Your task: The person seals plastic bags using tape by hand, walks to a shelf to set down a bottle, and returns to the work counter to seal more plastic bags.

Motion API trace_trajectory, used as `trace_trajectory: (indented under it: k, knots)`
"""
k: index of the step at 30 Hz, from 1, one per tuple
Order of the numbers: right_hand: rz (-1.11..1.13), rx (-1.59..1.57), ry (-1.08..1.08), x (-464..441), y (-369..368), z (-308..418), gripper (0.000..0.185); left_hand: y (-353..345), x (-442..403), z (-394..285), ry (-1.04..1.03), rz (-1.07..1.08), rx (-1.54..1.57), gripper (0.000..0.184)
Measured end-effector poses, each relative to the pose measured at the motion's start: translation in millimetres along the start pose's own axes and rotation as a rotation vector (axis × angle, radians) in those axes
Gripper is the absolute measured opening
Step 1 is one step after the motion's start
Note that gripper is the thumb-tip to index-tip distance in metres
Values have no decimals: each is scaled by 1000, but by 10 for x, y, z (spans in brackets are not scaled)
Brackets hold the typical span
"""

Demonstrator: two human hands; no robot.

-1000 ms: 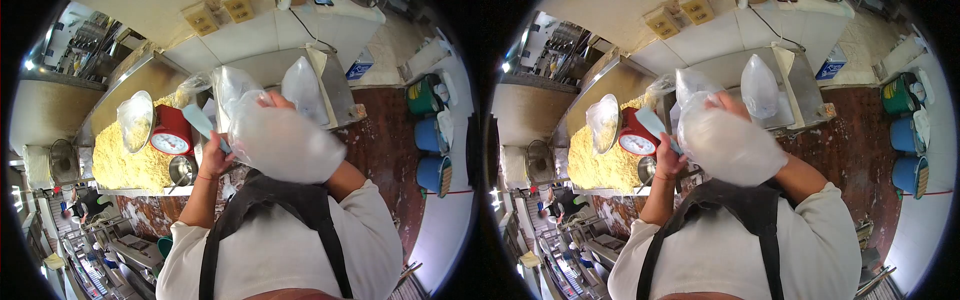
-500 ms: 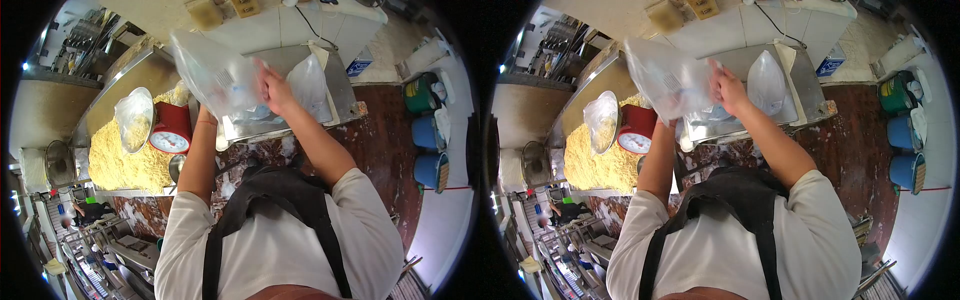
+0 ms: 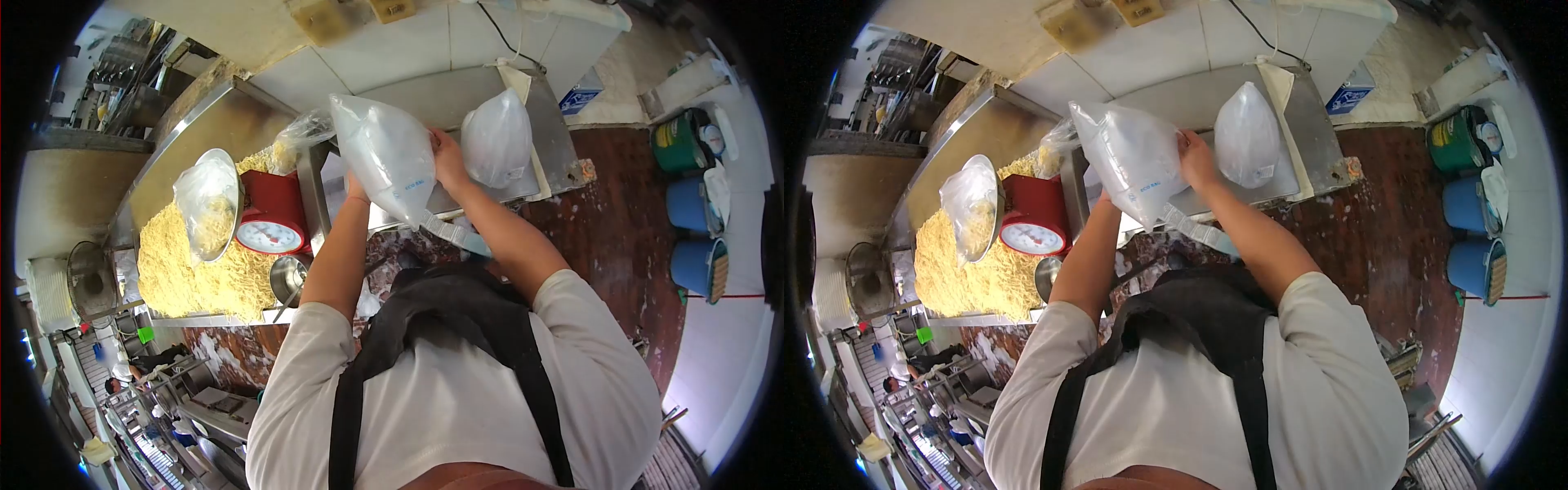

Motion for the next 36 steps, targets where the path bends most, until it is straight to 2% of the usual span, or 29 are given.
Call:
trace_trajectory:
  k: [4, 5, 6, 8, 10, 13, 15, 16, 18, 20, 22, 24, 25, 27, 29, 30, 32, 33, 34, 36]
  knots:
    - [199, -25, -37, -231, -297, -559, 34, 66, -150, 171, -23, 27, -268, 29]
    - [187, -129, -39, -193, -269, -513, 31, 63, -151, 164, -17, 29, -280, 29]
    - [174, -235, -39, -153, -242, -464, 29, 78, -147, 146, -10, 29, -276, 28]
    - [210, -416, -89, -128, -216, -342, 28, 60, -132, 79, 1, -21, 13, 26]
    - [308, -563, -212, -14, -218, -204, 29, 12, -68, 88, -10, -7, 25, 25]
    - [327, -557, -330, 133, -306, -338, 26, -104, 51, 110, 225, 70, 319, 25]
    - [211, -164, -268, -5, -365, -805, 26, 19, -103, 462, 206, 81, 306, 23]
    - [149, 31, -240, -32, -362, -983, 25, 91, -152, 628, 172, 89, 258, 22]
    - [149, -48, -264, 19, -388, -1064, 30, 217, -201, 801, 76, 98, 122, 20]
    - [139, -183, -277, 68, -379, -1021, 37, 427, -176, 742, -18, 18, -204, 19]
    - [106, -372, -287, 244, -181, -750, 49, 535, 82, 271, -77, -138, -673, 21]
    - [88, -202, -152, 355, 176, -30, 61, 609, 413, -312, 81, -321, -474, 23]
    - [82, -119, -92, 441, 341, 381, 68, 520, 600, -757, 104, -380, -282, 25]
    - [133, -208, 194, 628, 561, 1315, 85, 255, 811, -1366, 11, -350, -43, 32]
    - [127, -16, 389, 682, 502, 1735, 92, -66, 917, -1823, -233, -172, 50, 39]
    - [119, 77, 486, 731, 440, 1879, 95, -252, 948, -1885, -198, -82, -113, 49]
    - [101, 46, 511, 691, 190, 1542, 101, -452, 964, -1857, -439, -99, -353, 54]
    - [94, 32, 526, 644, 96, 1372, 105, -319, 924, -1511, -254, -161, -317, 57]
    - [118, 35, 515, 599, 63, 1275, 106, -387, 937, -1485, -189, -150, -379, 53]
    - [172, 38, 479, 587, 33, 1073, 107, -206, 922, -946, -174, -175, -417, 48]
Point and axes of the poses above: each hand's wrist, its own x-axis away from the middle knuckle, its own y-axis out of the back of the hand, z = x × y, the point moved 10 cm from there along -x, towards the middle knuckle, and after that the axes turned 1 degree about z, right-handed, at the moved point
